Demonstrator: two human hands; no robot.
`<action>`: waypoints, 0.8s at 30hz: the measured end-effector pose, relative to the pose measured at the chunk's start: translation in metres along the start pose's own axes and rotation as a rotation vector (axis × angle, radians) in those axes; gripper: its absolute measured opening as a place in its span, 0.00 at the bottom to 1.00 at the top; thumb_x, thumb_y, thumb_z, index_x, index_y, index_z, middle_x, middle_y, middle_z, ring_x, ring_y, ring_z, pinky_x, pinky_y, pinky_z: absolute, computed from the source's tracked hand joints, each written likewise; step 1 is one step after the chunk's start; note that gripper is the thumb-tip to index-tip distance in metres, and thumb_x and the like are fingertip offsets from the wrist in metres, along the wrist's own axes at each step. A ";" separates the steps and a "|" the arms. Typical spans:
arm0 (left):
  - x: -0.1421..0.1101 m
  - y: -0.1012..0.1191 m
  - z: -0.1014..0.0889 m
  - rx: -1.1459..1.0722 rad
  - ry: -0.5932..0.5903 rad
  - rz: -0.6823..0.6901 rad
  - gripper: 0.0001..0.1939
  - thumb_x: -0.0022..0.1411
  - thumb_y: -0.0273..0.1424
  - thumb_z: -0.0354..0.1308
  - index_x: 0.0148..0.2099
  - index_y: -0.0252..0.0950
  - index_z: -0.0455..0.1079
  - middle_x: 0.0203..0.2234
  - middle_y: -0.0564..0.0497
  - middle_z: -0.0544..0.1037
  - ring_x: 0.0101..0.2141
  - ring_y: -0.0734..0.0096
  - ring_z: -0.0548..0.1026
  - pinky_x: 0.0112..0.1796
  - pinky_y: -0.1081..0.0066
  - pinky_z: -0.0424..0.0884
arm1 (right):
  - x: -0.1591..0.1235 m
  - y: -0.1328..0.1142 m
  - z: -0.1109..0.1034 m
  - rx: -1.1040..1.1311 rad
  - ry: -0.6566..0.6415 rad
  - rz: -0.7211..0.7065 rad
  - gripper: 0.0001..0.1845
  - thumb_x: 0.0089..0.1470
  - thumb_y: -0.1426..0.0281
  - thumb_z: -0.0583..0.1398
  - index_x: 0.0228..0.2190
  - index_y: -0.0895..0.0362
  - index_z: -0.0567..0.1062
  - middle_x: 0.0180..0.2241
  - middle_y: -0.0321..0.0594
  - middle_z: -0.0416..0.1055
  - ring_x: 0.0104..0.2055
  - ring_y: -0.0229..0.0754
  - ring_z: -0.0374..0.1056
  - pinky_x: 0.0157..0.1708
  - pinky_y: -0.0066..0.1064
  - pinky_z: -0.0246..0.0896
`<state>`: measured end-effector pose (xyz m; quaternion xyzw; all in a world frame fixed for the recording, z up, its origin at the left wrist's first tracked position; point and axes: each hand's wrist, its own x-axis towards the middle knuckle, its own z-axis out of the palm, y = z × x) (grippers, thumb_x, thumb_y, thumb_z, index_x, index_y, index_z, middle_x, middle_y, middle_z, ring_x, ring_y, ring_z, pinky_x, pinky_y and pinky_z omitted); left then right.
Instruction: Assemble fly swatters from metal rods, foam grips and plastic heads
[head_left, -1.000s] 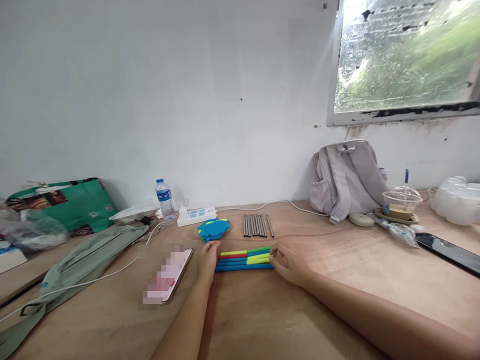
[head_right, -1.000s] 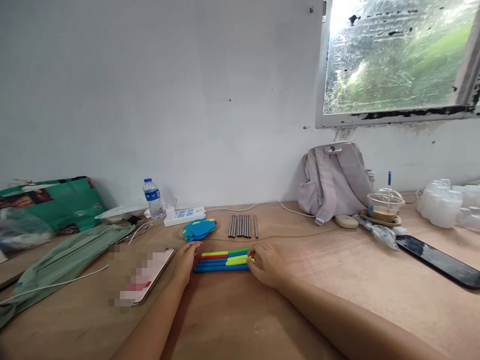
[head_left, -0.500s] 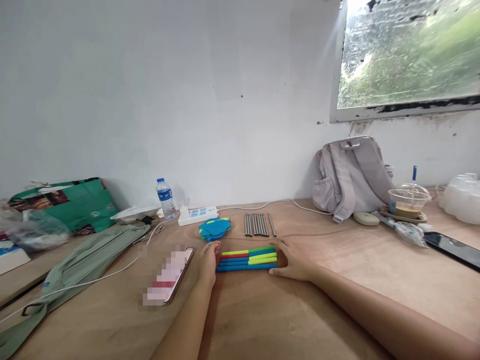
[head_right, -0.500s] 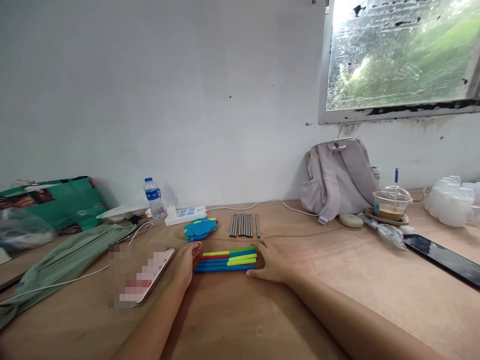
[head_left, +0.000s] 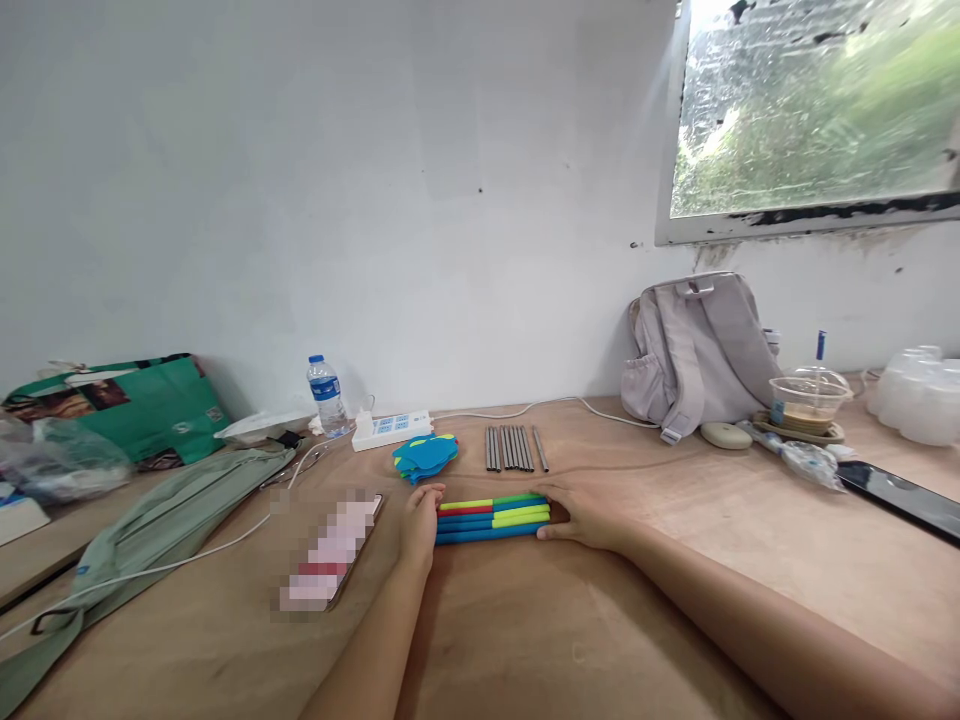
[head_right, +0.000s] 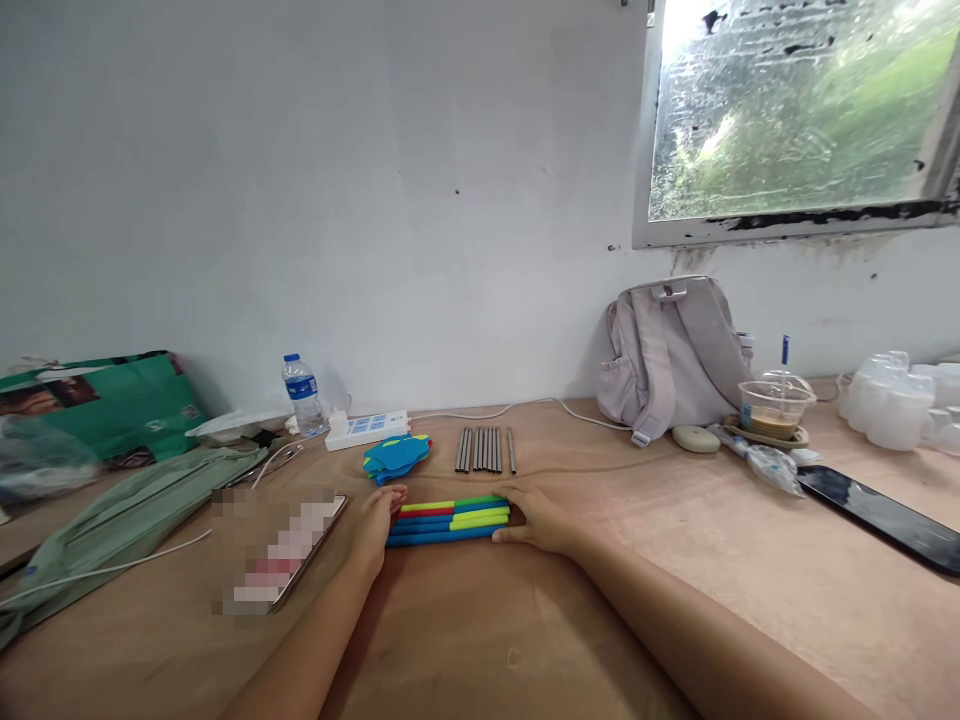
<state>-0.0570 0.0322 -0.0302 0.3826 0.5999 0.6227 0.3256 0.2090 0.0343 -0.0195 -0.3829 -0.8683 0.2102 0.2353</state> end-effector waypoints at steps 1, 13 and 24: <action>0.000 0.000 0.000 0.008 0.001 0.002 0.10 0.42 0.30 0.49 0.27 0.35 0.70 0.27 0.50 0.76 0.36 0.61 0.74 0.37 0.64 0.68 | 0.001 0.001 0.001 0.008 0.005 -0.008 0.35 0.44 0.57 0.60 0.52 0.57 0.63 0.52 0.48 0.63 0.52 0.50 0.59 0.51 0.41 0.52; 0.006 -0.005 0.000 0.060 0.053 0.056 0.09 0.46 0.29 0.47 0.27 0.36 0.68 0.30 0.48 0.76 0.37 0.62 0.73 0.38 0.65 0.67 | 0.016 0.010 0.010 0.097 0.029 -0.043 0.31 0.44 0.58 0.61 0.49 0.58 0.67 0.46 0.47 0.68 0.43 0.47 0.66 0.42 0.36 0.60; -0.004 0.016 -0.004 0.335 -0.105 0.139 0.09 0.48 0.29 0.47 0.25 0.36 0.68 0.28 0.49 0.75 0.35 0.61 0.72 0.37 0.65 0.66 | 0.011 -0.003 0.012 0.062 0.090 -0.149 0.24 0.47 0.70 0.58 0.48 0.54 0.68 0.45 0.44 0.68 0.44 0.46 0.65 0.44 0.36 0.60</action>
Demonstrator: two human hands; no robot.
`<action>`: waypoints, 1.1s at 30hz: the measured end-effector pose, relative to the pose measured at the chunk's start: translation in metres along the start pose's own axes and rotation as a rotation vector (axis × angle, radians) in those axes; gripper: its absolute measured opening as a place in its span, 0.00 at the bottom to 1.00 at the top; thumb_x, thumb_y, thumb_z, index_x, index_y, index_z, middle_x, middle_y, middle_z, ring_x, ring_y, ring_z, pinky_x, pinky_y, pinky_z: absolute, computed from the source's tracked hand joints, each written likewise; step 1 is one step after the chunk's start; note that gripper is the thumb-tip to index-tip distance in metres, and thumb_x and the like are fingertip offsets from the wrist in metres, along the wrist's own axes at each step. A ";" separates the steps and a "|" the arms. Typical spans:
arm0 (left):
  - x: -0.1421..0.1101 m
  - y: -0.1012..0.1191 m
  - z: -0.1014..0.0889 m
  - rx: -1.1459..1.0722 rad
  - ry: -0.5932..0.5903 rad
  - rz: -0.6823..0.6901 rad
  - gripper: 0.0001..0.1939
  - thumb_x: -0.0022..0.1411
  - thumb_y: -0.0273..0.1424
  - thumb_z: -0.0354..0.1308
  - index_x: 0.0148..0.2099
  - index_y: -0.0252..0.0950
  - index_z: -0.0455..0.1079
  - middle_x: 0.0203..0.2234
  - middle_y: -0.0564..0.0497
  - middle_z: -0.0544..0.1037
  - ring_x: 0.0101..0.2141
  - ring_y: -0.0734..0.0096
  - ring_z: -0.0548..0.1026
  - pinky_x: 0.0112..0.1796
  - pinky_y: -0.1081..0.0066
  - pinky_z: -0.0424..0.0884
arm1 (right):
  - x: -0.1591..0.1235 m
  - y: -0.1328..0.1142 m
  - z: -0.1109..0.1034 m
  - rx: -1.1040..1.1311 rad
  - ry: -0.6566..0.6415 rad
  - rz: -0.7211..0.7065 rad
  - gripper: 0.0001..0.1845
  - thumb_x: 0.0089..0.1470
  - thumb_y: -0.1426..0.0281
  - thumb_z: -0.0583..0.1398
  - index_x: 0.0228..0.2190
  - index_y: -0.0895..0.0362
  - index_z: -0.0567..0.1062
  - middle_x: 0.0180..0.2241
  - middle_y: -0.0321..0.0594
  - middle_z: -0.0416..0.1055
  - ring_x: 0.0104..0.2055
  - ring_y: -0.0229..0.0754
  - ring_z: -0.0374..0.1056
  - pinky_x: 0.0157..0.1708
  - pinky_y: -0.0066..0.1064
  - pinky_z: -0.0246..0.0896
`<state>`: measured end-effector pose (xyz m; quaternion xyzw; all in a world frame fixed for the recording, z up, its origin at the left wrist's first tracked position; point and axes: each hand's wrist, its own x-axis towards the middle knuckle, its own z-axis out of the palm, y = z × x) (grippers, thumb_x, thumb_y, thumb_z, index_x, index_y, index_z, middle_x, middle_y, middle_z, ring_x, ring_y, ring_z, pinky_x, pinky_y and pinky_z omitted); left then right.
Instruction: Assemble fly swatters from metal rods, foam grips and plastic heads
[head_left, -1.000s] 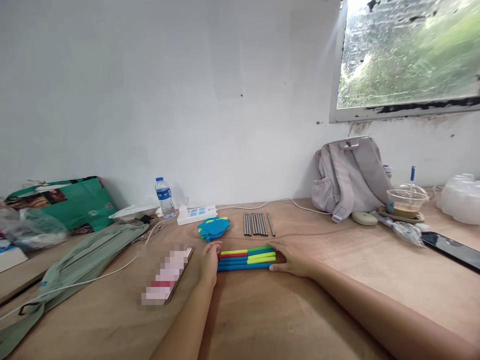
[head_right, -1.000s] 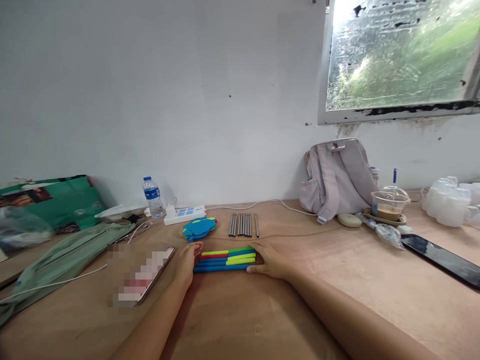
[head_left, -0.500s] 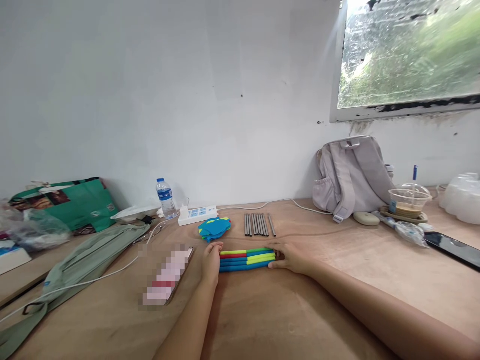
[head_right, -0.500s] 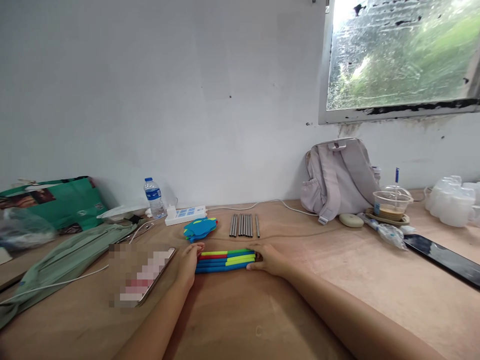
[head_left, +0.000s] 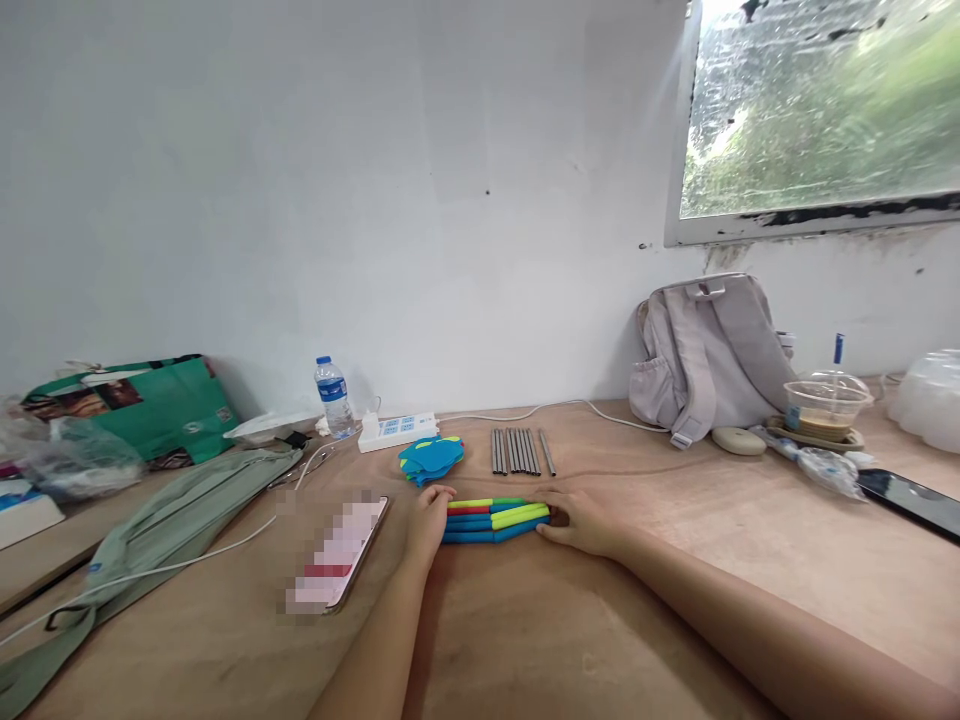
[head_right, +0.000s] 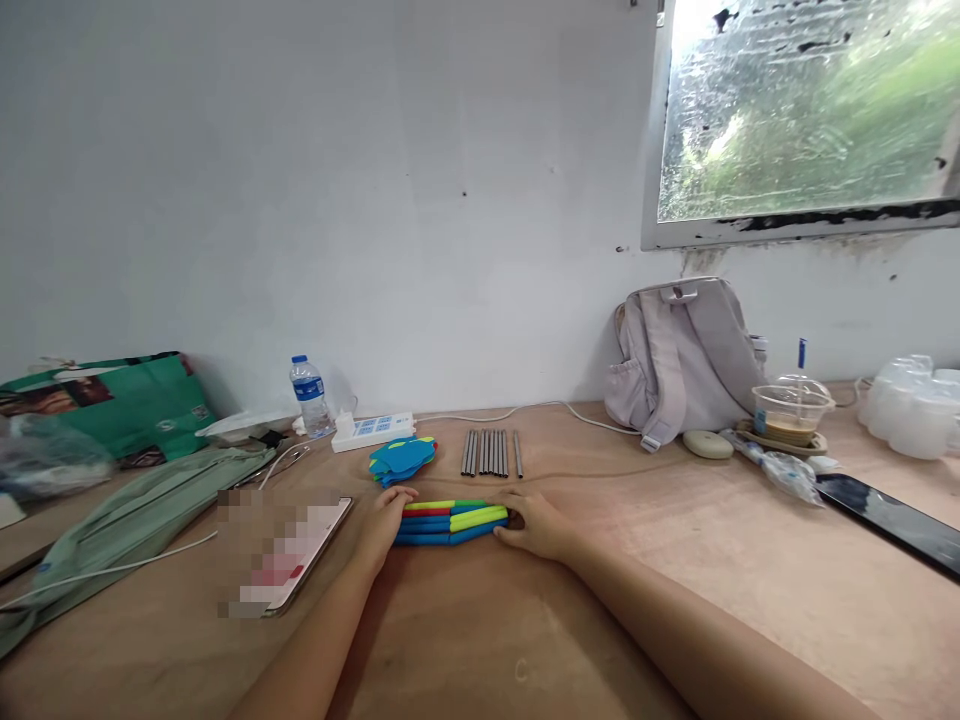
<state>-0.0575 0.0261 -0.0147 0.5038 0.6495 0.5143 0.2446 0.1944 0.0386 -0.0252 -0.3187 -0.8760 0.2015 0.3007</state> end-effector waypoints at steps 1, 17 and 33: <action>-0.001 0.002 -0.001 0.034 -0.022 0.018 0.09 0.49 0.29 0.47 0.25 0.36 0.68 0.27 0.49 0.75 0.35 0.61 0.72 0.37 0.65 0.66 | -0.001 0.000 0.000 -0.016 0.005 -0.012 0.24 0.47 0.69 0.58 0.49 0.54 0.68 0.47 0.44 0.67 0.47 0.47 0.63 0.47 0.38 0.58; -0.026 0.012 0.002 0.868 -0.519 0.437 0.27 0.60 0.47 0.38 0.60 0.46 0.53 0.59 0.53 0.55 0.59 0.59 0.49 0.56 0.54 0.44 | -0.006 0.009 0.011 -0.257 -0.099 0.027 0.28 0.57 0.60 0.47 0.56 0.57 0.56 0.55 0.50 0.56 0.56 0.49 0.53 0.54 0.41 0.48; -0.022 -0.001 0.004 0.900 -0.463 0.511 0.27 0.61 0.49 0.34 0.60 0.49 0.52 0.58 0.54 0.57 0.58 0.60 0.52 0.56 0.55 0.47 | -0.007 -0.008 0.004 -0.324 -0.126 0.015 0.24 0.57 0.61 0.48 0.55 0.50 0.59 0.53 0.47 0.56 0.52 0.48 0.56 0.51 0.41 0.51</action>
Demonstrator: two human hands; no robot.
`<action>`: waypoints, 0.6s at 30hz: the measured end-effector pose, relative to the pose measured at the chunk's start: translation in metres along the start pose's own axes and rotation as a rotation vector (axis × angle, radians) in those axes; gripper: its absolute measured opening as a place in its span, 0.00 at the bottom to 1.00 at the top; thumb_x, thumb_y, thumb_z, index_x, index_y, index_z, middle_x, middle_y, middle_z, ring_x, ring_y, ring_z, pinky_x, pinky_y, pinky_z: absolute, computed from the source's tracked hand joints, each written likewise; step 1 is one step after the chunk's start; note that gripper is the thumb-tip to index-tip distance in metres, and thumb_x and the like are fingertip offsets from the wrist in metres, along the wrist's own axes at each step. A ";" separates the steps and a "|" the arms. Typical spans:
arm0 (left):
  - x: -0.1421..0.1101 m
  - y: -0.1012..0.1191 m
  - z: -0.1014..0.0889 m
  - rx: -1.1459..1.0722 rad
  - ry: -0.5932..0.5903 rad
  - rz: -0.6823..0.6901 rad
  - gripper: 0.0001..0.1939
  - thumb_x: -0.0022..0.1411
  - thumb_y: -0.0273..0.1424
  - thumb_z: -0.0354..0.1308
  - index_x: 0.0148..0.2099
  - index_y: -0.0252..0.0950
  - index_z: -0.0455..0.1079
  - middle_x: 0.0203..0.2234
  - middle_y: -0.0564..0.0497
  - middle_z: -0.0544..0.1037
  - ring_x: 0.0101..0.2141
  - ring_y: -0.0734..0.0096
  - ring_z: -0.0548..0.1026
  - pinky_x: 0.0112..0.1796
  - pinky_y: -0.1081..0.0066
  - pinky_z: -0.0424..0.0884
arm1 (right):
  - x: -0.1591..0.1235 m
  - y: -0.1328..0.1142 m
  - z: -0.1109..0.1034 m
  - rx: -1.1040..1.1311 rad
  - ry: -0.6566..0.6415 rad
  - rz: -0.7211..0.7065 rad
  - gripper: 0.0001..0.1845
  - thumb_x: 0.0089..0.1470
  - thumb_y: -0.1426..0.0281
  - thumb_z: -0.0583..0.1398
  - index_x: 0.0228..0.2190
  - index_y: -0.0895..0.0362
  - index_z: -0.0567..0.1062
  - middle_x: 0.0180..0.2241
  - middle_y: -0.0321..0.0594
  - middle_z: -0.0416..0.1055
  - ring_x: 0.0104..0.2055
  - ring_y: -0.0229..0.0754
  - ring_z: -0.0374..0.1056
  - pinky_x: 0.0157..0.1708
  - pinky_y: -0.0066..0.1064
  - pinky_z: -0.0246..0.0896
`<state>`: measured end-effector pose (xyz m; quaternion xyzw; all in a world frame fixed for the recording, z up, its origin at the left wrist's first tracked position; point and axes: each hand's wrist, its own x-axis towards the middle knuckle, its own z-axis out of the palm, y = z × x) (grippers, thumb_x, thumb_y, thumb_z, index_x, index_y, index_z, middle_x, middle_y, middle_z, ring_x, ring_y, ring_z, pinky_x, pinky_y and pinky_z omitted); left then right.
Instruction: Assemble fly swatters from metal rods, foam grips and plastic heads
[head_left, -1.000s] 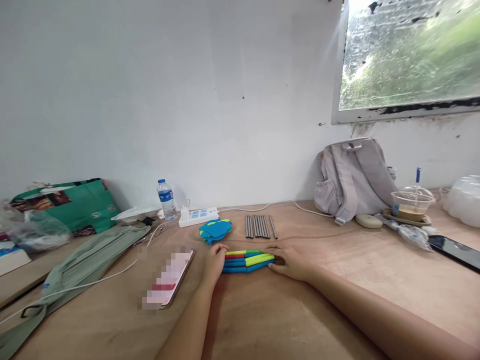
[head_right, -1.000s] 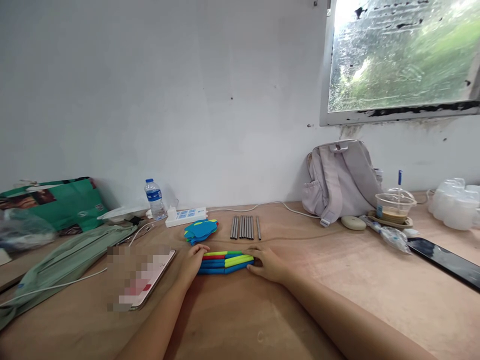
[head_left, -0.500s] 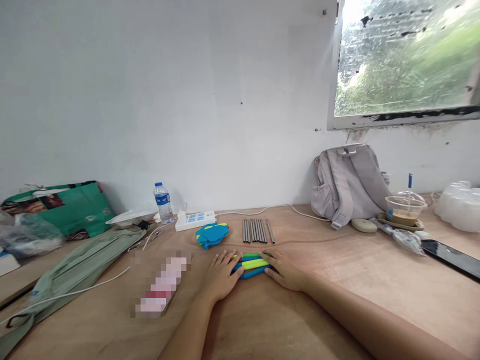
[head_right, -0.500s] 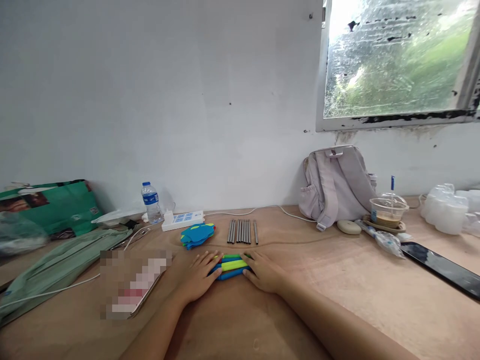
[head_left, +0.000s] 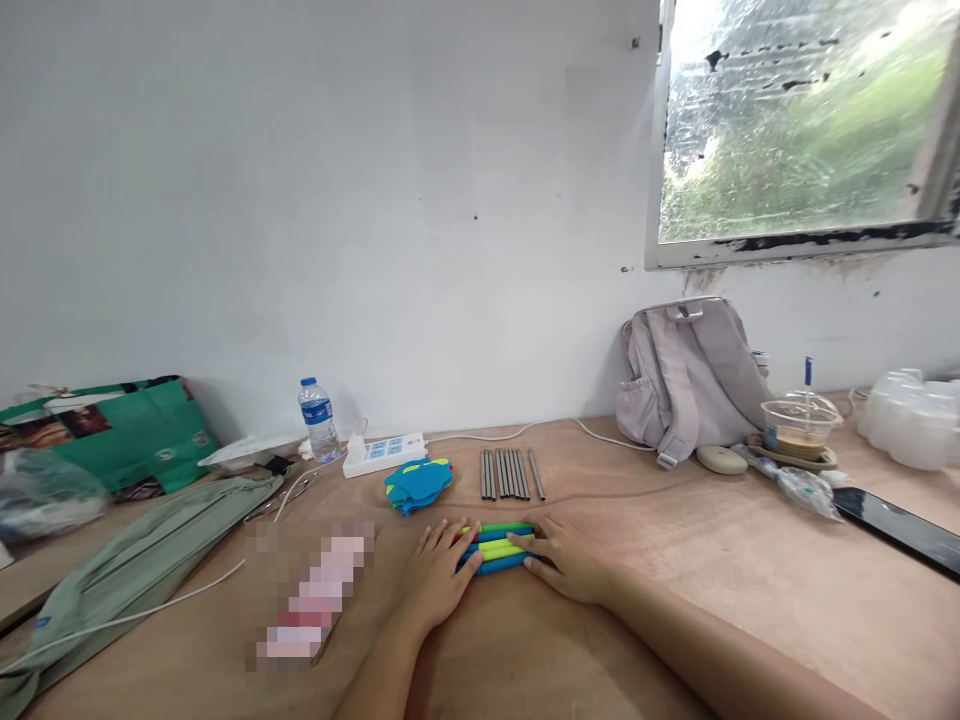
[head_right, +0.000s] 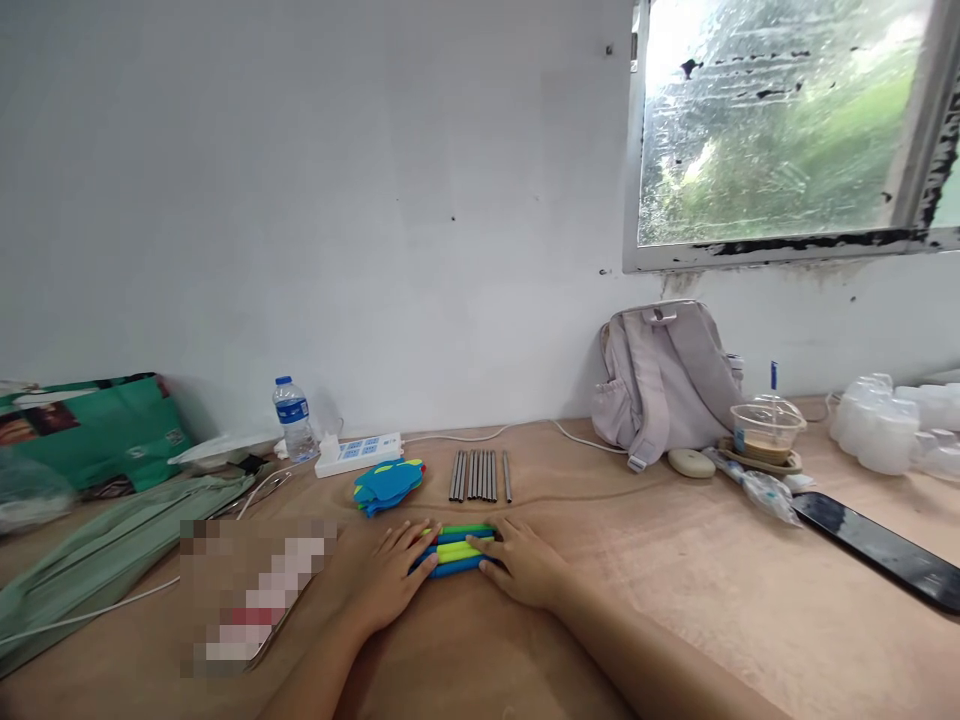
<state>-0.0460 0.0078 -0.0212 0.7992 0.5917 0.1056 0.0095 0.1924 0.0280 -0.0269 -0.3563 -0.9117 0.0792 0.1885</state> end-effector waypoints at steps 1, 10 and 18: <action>0.000 0.000 0.001 -0.003 0.011 0.003 0.27 0.61 0.48 0.34 0.59 0.49 0.52 0.58 0.54 0.58 0.58 0.60 0.53 0.55 0.55 0.48 | 0.000 0.000 -0.001 0.011 0.006 -0.008 0.23 0.56 0.61 0.48 0.54 0.49 0.60 0.53 0.46 0.57 0.51 0.48 0.57 0.50 0.41 0.52; -0.001 0.000 0.004 -0.026 0.081 0.007 0.25 0.62 0.45 0.37 0.58 0.47 0.55 0.56 0.52 0.61 0.57 0.59 0.55 0.55 0.55 0.49 | -0.001 -0.010 0.004 0.039 0.061 0.013 0.23 0.55 0.63 0.50 0.53 0.50 0.63 0.51 0.47 0.58 0.51 0.49 0.57 0.50 0.40 0.53; 0.002 -0.001 0.002 -0.046 0.090 0.000 0.24 0.62 0.45 0.38 0.57 0.46 0.57 0.56 0.52 0.62 0.56 0.60 0.56 0.55 0.54 0.48 | 0.001 0.018 0.005 0.189 0.285 0.127 0.20 0.53 0.70 0.51 0.49 0.56 0.64 0.48 0.48 0.59 0.48 0.45 0.60 0.47 0.36 0.56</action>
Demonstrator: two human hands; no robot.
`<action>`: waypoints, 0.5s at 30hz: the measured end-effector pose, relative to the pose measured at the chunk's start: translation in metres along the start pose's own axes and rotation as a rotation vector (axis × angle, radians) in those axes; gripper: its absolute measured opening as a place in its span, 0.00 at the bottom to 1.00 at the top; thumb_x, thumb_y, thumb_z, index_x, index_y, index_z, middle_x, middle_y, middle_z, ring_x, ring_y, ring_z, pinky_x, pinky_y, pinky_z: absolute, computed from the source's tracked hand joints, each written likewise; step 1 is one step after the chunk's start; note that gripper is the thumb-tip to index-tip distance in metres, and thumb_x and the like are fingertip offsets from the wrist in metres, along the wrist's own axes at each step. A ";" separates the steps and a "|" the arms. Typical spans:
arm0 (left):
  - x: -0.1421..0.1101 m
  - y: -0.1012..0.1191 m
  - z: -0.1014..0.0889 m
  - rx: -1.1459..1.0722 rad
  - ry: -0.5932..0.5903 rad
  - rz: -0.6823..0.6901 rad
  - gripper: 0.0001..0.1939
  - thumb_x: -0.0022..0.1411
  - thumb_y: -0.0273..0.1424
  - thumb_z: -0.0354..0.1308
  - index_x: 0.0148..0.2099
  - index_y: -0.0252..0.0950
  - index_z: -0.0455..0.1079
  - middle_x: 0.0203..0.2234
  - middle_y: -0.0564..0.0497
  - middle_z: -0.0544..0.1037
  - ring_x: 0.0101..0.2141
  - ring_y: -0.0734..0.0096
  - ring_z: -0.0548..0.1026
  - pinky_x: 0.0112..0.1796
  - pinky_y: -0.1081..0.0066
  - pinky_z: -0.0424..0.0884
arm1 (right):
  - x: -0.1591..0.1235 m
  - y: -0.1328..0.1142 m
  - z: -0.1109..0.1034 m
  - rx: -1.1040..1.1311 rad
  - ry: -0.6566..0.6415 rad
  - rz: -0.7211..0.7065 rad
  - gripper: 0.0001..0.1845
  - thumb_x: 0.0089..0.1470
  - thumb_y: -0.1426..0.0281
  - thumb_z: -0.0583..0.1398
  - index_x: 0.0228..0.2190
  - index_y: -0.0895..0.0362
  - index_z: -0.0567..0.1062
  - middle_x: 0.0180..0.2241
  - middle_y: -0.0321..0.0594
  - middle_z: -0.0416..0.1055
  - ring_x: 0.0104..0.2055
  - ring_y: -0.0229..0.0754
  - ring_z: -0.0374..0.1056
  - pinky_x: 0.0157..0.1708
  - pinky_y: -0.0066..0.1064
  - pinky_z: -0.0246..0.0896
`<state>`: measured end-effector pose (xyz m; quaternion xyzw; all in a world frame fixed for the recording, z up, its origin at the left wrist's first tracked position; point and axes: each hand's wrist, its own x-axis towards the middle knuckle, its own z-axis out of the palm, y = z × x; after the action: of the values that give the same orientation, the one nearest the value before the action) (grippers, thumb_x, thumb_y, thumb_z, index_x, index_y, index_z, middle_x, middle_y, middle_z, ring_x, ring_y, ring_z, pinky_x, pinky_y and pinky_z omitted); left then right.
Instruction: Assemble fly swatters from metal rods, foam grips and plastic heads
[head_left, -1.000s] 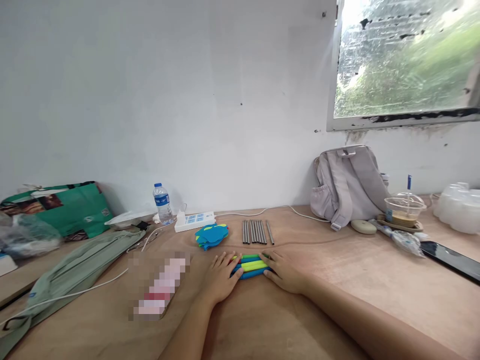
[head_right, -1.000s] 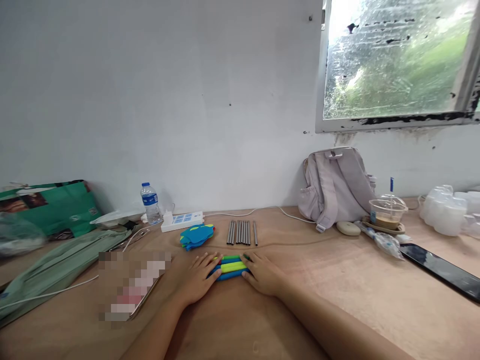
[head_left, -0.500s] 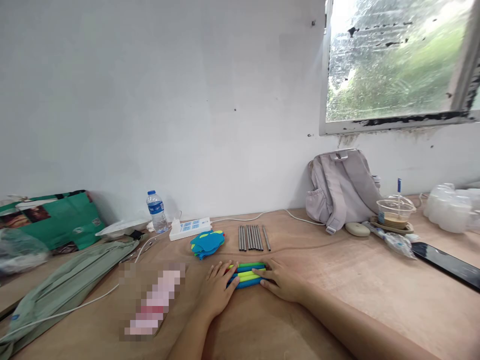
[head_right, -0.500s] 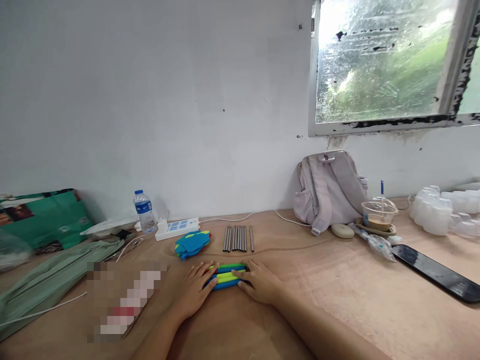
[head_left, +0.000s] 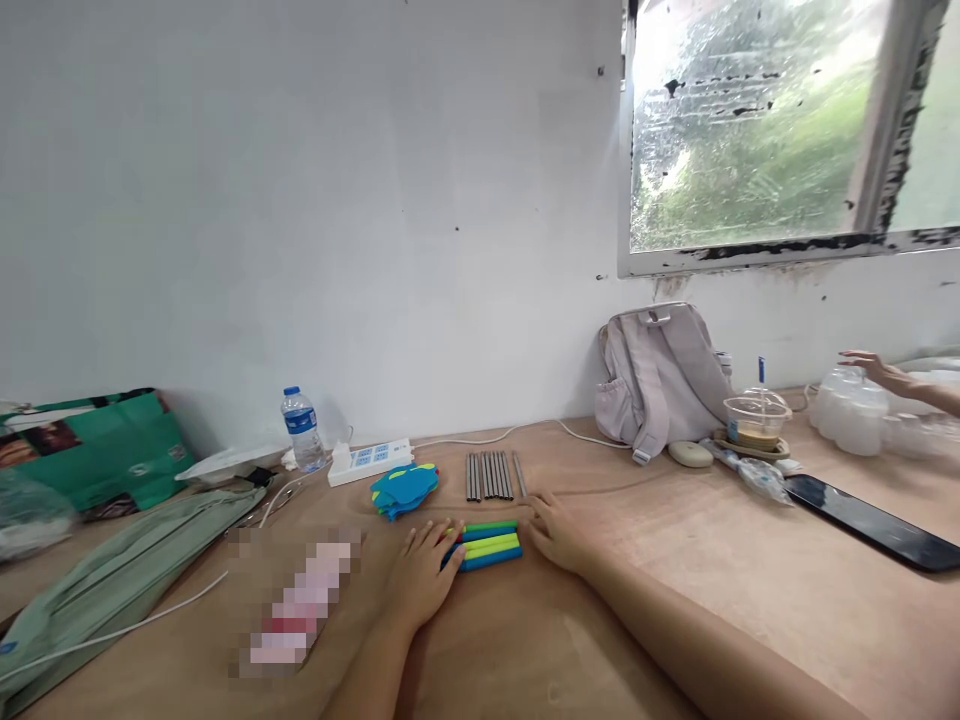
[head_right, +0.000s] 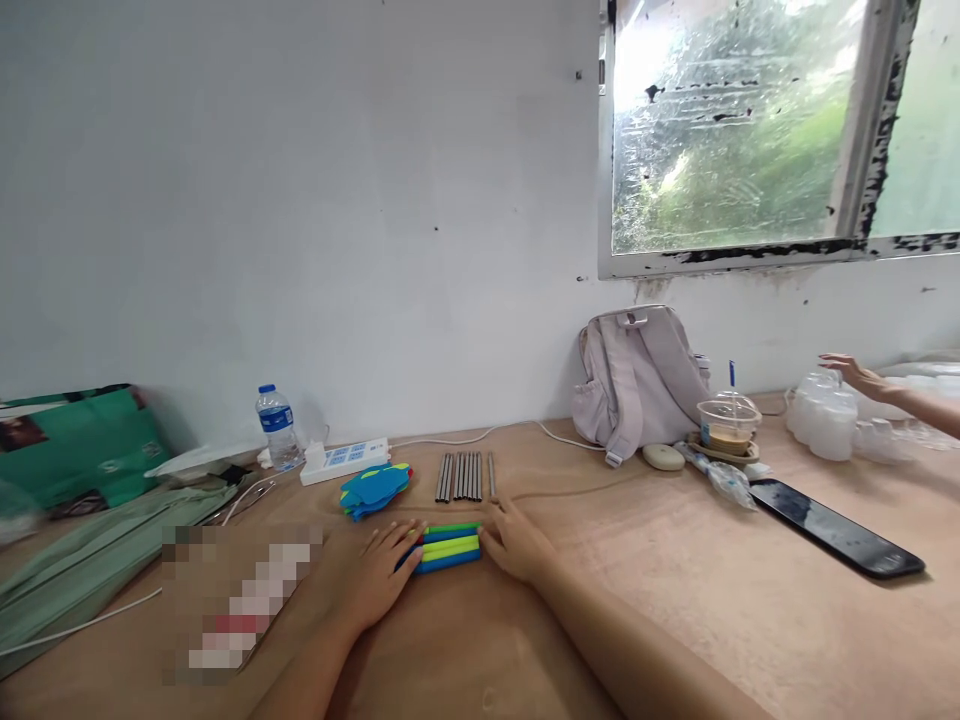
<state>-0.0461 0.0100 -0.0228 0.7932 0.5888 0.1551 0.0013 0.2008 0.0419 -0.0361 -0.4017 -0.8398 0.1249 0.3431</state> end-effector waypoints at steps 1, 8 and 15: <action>0.000 0.000 -0.001 0.002 0.012 0.001 0.24 0.62 0.44 0.38 0.57 0.46 0.58 0.55 0.52 0.63 0.56 0.59 0.56 0.55 0.53 0.48 | 0.002 0.007 -0.001 0.000 0.026 0.038 0.20 0.51 0.74 0.52 0.48 0.57 0.64 0.46 0.47 0.60 0.47 0.44 0.61 0.46 0.35 0.57; -0.002 0.026 -0.013 -0.008 0.186 0.196 0.18 0.60 0.39 0.45 0.49 0.43 0.68 0.47 0.48 0.71 0.50 0.58 0.63 0.53 0.53 0.53 | 0.021 0.029 -0.002 -0.116 0.004 0.039 0.28 0.42 0.84 0.49 0.47 0.59 0.66 0.49 0.46 0.61 0.50 0.44 0.58 0.49 0.35 0.52; -0.006 0.051 -0.018 -0.093 0.165 0.370 0.12 0.54 0.30 0.52 0.40 0.42 0.72 0.35 0.48 0.71 0.39 0.63 0.67 0.42 0.61 0.63 | 0.032 0.039 -0.001 -0.123 -0.058 0.047 0.24 0.43 0.84 0.48 0.42 0.61 0.71 0.45 0.47 0.66 0.47 0.43 0.61 0.48 0.33 0.54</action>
<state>-0.0046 -0.0148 0.0020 0.8716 0.4234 0.2441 -0.0388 0.2097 0.0915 -0.0392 -0.4376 -0.8460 0.0925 0.2901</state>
